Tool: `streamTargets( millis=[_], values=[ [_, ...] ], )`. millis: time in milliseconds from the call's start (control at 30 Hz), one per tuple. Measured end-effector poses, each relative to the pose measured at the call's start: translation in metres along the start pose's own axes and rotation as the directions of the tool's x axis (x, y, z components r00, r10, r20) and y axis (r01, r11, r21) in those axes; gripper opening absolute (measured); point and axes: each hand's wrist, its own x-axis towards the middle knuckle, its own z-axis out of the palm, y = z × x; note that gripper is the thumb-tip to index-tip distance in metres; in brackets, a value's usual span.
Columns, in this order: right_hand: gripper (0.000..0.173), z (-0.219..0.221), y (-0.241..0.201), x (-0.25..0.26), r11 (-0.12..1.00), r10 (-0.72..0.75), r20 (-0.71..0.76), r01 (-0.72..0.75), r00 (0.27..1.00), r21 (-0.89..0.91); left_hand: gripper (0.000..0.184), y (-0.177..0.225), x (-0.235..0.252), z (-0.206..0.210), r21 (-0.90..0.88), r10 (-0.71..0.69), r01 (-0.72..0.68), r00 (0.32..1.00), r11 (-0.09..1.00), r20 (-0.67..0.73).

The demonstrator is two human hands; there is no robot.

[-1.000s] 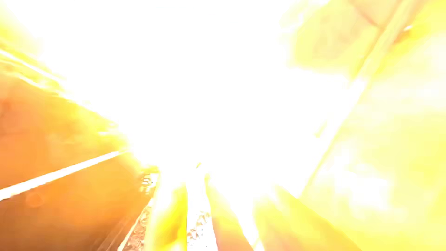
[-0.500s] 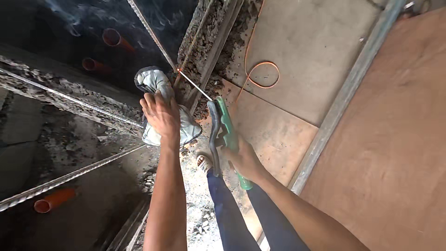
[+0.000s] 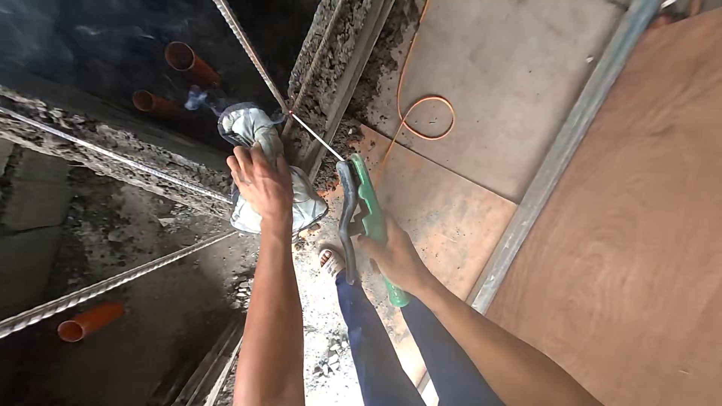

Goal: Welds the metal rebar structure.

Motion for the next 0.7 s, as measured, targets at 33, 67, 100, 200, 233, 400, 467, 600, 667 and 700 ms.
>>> streamTargets(
  millis=[33, 67, 100, 200, 233, 400, 467, 600, 667, 700],
  values=[
    [0.044, 0.0, 0.0, 0.0, 1.0, -0.001, -0.002, 0.001, 1.0, 0.003, 0.042, 0.0, 0.0, 0.0, 0.001, 0.0, 0.0, 1.0, 1.0, -0.001],
    [0.043, 0.001, 0.0, 0.0, 1.0, -0.002, -0.003, 0.002, 1.0, 0.002, 0.042, 0.0, 0.0, 0.0, -0.001, 0.002, -0.002, 1.0, 1.0, -0.003],
    [0.043, 0.001, -0.001, 0.0, 1.0, -0.002, 0.0, 0.002, 1.0, 0.006, 0.042, 0.0, 0.0, 0.0, -0.002, 0.005, -0.005, 1.0, 1.0, -0.004],
    [0.042, 0.0, -0.004, -0.002, 0.994, 0.012, 0.026, -0.014, 1.0, 0.105, 0.041, 0.0, 0.0, 0.0, -0.005, 0.009, -0.009, 1.0, 1.0, -0.011],
    [0.042, 0.0, -0.005, -0.002, 0.991, 0.016, 0.031, -0.02, 0.999, 0.135, 0.042, 0.0, 0.0, -0.001, -0.008, 0.009, -0.009, 1.0, 1.0, -0.007],
    [0.036, 0.0, -0.009, -0.004, 1.0, 0.015, -0.021, -0.016, 1.0, -0.018, 0.044, 0.011, 0.007, -0.031, 0.016, -0.033, 0.03, 0.971, 0.999, 0.238],
    [0.039, 0.0, -0.009, -0.006, 0.994, -0.003, -0.039, -0.002, 0.999, -0.109, 0.043, 0.011, 0.006, -0.031, 0.021, -0.02, 0.015, 0.973, 1.0, 0.23],
    [0.049, -0.001, -0.004, -0.005, 0.996, -0.004, -0.023, 0.002, 1.0, -0.089, 0.045, 0.001, -0.001, -0.004, -0.027, 0.004, -0.003, 1.0, 1.0, 0.017],
    [0.048, -0.001, -0.002, -0.003, 0.998, -0.001, -0.015, 0.0, 1.0, -0.061, 0.045, 0.002, 0.0, -0.006, -0.03, -0.001, 0.002, 0.999, 1.0, 0.037],
    [0.048, -0.001, -0.002, -0.002, 0.999, -0.003, -0.015, 0.002, 1.0, -0.053, 0.045, 0.002, 0.0, -0.005, -0.024, -0.001, 0.002, 0.999, 1.0, 0.033]
  ],
)
